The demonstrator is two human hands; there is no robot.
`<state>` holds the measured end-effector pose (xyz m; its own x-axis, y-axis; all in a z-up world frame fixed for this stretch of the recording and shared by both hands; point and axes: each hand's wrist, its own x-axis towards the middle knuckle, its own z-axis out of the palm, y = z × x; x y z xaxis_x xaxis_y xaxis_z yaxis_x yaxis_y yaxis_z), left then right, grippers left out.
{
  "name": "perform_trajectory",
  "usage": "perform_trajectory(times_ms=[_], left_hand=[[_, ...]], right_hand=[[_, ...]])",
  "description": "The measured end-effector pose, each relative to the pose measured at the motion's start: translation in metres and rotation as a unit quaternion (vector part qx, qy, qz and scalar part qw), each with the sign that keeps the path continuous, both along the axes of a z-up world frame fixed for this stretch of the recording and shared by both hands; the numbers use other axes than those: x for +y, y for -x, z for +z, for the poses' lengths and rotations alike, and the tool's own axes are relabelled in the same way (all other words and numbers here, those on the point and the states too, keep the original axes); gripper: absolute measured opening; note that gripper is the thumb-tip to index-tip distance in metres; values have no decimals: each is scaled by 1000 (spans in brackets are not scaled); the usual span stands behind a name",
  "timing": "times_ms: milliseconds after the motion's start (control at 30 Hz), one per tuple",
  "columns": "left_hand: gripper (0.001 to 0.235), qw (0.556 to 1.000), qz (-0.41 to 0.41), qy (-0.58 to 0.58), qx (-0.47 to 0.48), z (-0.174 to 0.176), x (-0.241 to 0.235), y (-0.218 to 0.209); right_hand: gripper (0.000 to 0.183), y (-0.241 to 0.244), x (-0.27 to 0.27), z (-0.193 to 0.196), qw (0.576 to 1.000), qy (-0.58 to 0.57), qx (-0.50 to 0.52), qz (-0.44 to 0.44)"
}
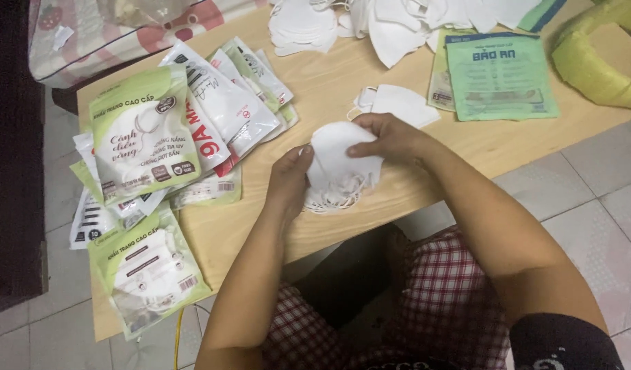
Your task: Manually folding face masks and inserting them into plastic packaging bags
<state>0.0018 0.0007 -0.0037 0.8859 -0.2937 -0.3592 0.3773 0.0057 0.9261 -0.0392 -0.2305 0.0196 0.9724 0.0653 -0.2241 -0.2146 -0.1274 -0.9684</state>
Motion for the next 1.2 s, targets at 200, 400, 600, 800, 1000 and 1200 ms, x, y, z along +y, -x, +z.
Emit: perform_trajectory(times_ms=[200, 400, 600, 800, 1000, 1200], left_hand=[[33, 999, -22, 33, 14, 5, 5, 0], [30, 999, 26, -3, -18, -10, 6, -7], [32, 997, 50, -44, -43, 2, 12, -8], [32, 998, 27, -26, -41, -3, 11, -10], [34, 999, 11, 35, -22, 4, 9, -1], [55, 992, -24, -14, -119, 42, 6, 16]], right_hand=[[51, -11, 19, -8, 993, 119, -21, -6], [52, -19, 23, -25, 969, 211, -113, -53], [38, -18, -12, -21, 970, 51, -179, -155], [43, 4, -4, 19, 991, -72, -60, -96], [76, -9, 21, 3, 982, 186, 4, -14], [67, -24, 30, -33, 963, 269, 0, -22]])
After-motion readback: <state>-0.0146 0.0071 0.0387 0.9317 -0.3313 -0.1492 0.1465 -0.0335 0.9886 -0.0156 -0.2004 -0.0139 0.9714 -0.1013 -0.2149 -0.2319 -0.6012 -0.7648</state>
